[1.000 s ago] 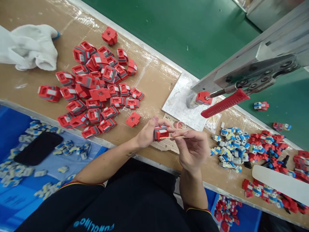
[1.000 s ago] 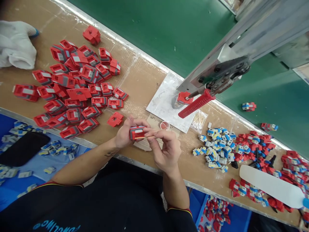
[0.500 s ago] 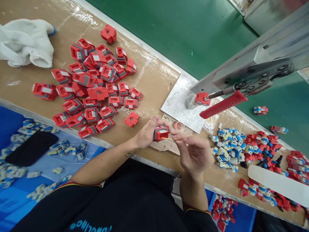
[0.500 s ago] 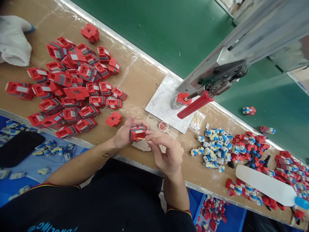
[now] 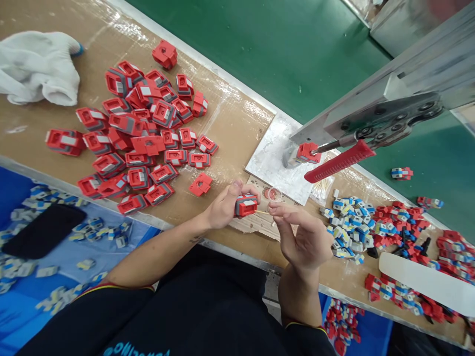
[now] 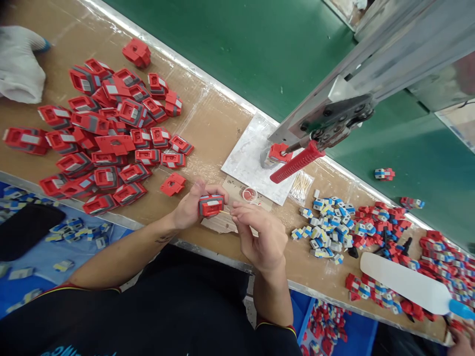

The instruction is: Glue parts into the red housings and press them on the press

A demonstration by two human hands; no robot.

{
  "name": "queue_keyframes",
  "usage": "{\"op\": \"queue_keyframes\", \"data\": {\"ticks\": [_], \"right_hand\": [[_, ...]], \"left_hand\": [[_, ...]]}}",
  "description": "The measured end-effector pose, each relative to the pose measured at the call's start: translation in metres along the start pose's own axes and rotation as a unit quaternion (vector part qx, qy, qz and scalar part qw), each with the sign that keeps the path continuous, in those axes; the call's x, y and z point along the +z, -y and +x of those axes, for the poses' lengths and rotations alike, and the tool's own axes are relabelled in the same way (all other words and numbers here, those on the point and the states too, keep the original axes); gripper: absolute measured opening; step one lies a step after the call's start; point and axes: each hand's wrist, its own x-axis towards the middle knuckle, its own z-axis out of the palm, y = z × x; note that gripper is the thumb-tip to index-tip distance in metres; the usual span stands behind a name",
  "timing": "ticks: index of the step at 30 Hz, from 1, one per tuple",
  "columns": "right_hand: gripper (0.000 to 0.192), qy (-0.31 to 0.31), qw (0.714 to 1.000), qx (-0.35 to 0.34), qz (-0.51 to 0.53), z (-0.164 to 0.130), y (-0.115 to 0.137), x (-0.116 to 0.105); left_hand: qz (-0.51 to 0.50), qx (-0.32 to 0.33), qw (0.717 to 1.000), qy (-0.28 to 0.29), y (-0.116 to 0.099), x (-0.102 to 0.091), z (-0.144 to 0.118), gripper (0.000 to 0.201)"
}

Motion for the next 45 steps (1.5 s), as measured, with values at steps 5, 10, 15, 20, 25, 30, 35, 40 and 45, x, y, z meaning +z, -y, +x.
{"op": "queue_keyframes", "data": {"ticks": [5, 10, 15, 20, 25, 30, 35, 40, 45], "right_hand": [[0.037, 0.000, 0.999, -0.046, 0.005, 0.000, 0.004, 0.006], [0.037, -0.006, 0.999, -0.038, -0.026, -0.002, 0.003, 0.006], [0.036, -0.001, 0.999, -0.046, -0.015, -0.003, 0.004, 0.010], [0.033, -0.083, 0.996, -0.024, -0.026, -0.008, 0.000, -0.012], [0.024, -0.008, 0.987, 0.053, -0.152, -0.026, -0.023, -0.051], [0.017, 0.145, 0.971, 0.030, -0.188, -0.038, -0.037, -0.046], [0.027, 0.109, 0.974, 0.108, -0.168, -0.035, -0.040, -0.078], [0.031, 0.094, 0.986, 0.136, -0.032, 0.006, -0.051, -0.093], [0.033, 0.217, 0.966, 0.077, 0.121, 0.041, -0.048, -0.079]], "left_hand": [[0.008, -0.009, 1.000, -0.004, 0.004, -0.002, -0.001, 0.082], [-0.006, -0.022, 1.000, -0.007, 0.007, -0.002, -0.002, 0.081], [-0.018, -0.035, 0.999, -0.013, 0.003, -0.001, -0.002, 0.080], [-0.062, -0.049, 0.997, -0.022, 0.001, -0.002, -0.001, 0.081], [-0.093, -0.069, 0.993, 0.011, 0.000, -0.003, -0.001, 0.091], [-0.134, -0.086, 0.987, -0.023, 0.003, -0.004, 0.000, 0.100], [-0.178, -0.076, 0.977, -0.086, 0.000, -0.005, 0.005, 0.086], [-0.217, -0.095, 0.962, -0.133, -0.006, -0.006, 0.008, 0.056], [-0.247, -0.105, 0.953, -0.142, -0.012, -0.011, 0.008, 0.058]]}}
